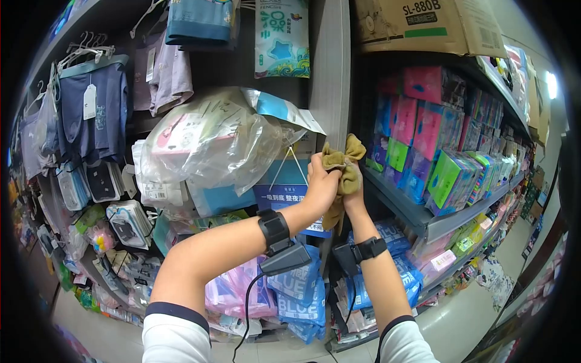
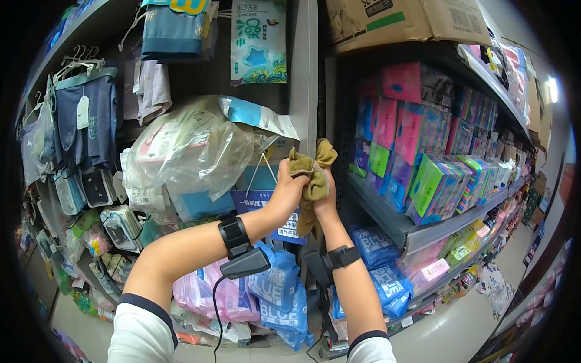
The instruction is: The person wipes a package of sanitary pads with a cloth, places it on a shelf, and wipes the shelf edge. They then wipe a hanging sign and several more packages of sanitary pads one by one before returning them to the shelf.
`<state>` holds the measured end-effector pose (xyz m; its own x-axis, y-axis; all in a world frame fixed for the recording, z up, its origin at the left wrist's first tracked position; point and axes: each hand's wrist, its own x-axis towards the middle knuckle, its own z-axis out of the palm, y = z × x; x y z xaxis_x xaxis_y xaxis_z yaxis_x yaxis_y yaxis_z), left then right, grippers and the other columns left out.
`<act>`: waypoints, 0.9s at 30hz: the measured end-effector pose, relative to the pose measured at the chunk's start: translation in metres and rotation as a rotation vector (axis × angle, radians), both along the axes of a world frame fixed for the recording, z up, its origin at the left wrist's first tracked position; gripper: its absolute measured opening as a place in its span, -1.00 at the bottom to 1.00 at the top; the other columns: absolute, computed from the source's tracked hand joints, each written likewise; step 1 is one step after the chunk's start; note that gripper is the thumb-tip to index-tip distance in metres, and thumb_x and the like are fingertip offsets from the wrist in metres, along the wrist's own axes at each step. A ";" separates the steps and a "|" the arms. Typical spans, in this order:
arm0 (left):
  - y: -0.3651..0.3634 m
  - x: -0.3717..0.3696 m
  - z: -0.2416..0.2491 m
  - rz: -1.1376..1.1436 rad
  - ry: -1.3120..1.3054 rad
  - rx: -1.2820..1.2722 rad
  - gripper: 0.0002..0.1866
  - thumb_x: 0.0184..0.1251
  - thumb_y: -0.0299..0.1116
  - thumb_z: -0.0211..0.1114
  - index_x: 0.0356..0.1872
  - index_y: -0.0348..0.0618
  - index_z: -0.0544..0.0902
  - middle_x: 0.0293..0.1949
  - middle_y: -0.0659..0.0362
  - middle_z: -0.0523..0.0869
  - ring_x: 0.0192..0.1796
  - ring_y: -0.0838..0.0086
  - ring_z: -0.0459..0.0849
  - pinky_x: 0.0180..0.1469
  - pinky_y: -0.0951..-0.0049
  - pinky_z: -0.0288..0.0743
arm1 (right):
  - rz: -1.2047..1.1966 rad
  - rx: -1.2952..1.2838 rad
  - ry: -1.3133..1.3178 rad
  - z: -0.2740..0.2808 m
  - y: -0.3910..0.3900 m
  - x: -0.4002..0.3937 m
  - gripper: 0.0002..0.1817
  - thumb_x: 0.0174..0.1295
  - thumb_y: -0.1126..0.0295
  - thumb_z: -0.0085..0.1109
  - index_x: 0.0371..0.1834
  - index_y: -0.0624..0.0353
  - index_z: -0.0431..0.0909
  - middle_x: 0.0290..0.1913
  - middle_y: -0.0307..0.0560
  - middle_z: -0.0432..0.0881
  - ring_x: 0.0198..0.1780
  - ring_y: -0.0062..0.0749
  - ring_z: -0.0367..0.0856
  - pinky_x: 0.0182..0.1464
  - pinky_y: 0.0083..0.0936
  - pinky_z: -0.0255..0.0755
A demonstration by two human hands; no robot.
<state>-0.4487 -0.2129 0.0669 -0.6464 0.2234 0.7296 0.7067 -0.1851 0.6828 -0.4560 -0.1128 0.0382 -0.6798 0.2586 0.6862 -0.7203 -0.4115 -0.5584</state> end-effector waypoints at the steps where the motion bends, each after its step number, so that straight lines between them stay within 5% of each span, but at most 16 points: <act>1: 0.000 0.006 0.004 0.056 0.085 0.015 -0.55 0.09 -0.46 0.06 0.05 -0.26 0.23 -0.03 -0.10 0.33 0.10 0.10 0.29 0.17 0.27 0.13 | -0.301 0.224 0.076 0.002 -0.002 0.004 -0.59 0.28 0.29 -0.08 0.16 0.21 0.26 0.06 -0.17 0.41 0.05 -0.54 0.39 0.10 -0.60 0.26; 10: 0.028 -0.030 0.159 0.272 0.642 0.352 -0.67 0.13 -0.46 0.05 -0.06 -0.28 0.30 -0.11 -0.11 0.34 0.00 0.03 0.29 0.10 0.20 0.14 | -0.393 0.213 0.176 0.166 0.001 -0.007 -0.70 0.20 0.27 0.00 -0.07 0.17 0.50 -0.14 -0.22 0.55 -0.13 -0.61 0.46 -0.07 -0.59 0.36; 13: 0.029 -0.045 0.230 0.537 0.834 0.302 -0.70 0.18 -0.39 0.02 -0.07 -0.28 0.32 -0.13 -0.11 0.38 -0.01 0.05 0.35 0.08 0.18 0.21 | -0.765 0.317 0.167 0.226 0.005 -0.020 -0.48 0.16 0.04 -0.07 -0.21 0.38 0.51 -0.26 0.20 0.60 -0.12 -0.22 0.57 -0.10 -0.38 0.36; 15: 0.034 -0.051 0.275 0.694 0.887 0.366 -0.75 0.21 -0.36 0.02 -0.13 -0.24 0.34 -0.17 -0.15 0.43 -0.10 0.01 0.42 -0.08 0.20 0.33 | -0.906 0.330 0.239 0.261 0.005 -0.029 -0.58 0.10 0.24 -0.15 -0.36 0.48 0.51 -0.31 0.42 0.52 -0.13 0.13 0.53 -0.10 -0.23 0.36; 17: 0.041 -0.071 0.320 0.733 0.919 0.441 -0.79 0.16 -0.41 0.07 -0.19 -0.21 0.36 -0.21 -0.20 0.43 -0.21 -0.07 0.45 -0.24 0.22 0.41 | -1.096 0.447 0.185 0.283 -0.009 -0.005 -0.61 0.06 0.29 -0.17 -0.42 0.48 0.53 -0.32 0.46 0.51 -0.13 0.18 0.51 -0.06 -0.16 0.35; 20: 0.044 -0.106 0.361 0.632 1.039 0.569 -0.73 0.20 -0.45 -0.03 -0.06 -0.16 0.24 -0.16 -0.18 0.39 -0.20 -0.01 0.46 -0.30 0.25 0.44 | -1.179 0.411 0.203 0.302 -0.013 -0.007 -0.59 0.12 0.25 -0.18 -0.46 0.44 0.53 -0.34 0.38 0.54 -0.20 0.17 0.53 -0.12 -0.18 0.38; 22: 0.033 -0.085 0.337 -0.308 0.677 0.564 -0.66 0.27 -0.44 -0.02 0.03 -0.08 0.14 -0.15 0.03 0.37 -0.17 0.35 0.46 -0.33 0.40 0.45 | -1.205 0.448 0.215 0.317 0.003 -0.046 -0.72 0.21 0.26 -0.10 -0.54 0.21 0.45 -0.55 -0.03 0.50 -0.49 -0.15 0.50 -0.38 -0.29 0.40; 24: 0.034 -0.099 0.320 -0.152 0.535 0.460 -0.66 0.29 -0.42 0.00 0.03 -0.05 0.15 -0.12 0.06 0.34 -0.19 0.43 0.45 -0.28 0.43 0.45 | -0.675 0.352 0.324 0.297 -0.001 -0.032 -0.56 0.28 0.15 -0.22 -0.63 0.20 0.44 -0.71 -0.10 0.45 -0.61 -0.30 0.48 -0.46 -0.40 0.37; 27: 0.034 -0.117 0.287 -0.222 0.495 0.437 -0.65 0.22 -0.46 0.08 0.00 -0.10 0.22 -0.23 0.09 0.47 -0.24 0.32 0.49 -0.17 0.40 0.41 | -0.804 0.409 0.314 0.278 0.004 -0.028 -0.60 0.30 0.19 -0.22 -0.55 0.23 0.47 -0.63 -0.16 0.49 -0.52 -0.40 0.51 -0.41 -0.51 0.36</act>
<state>-0.5658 -0.1788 0.3534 -0.1880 -0.0699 0.9797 0.8294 -0.5456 0.1202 -0.4841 -0.1087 0.3167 -0.1726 0.2677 0.9479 -0.8437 0.4565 -0.2825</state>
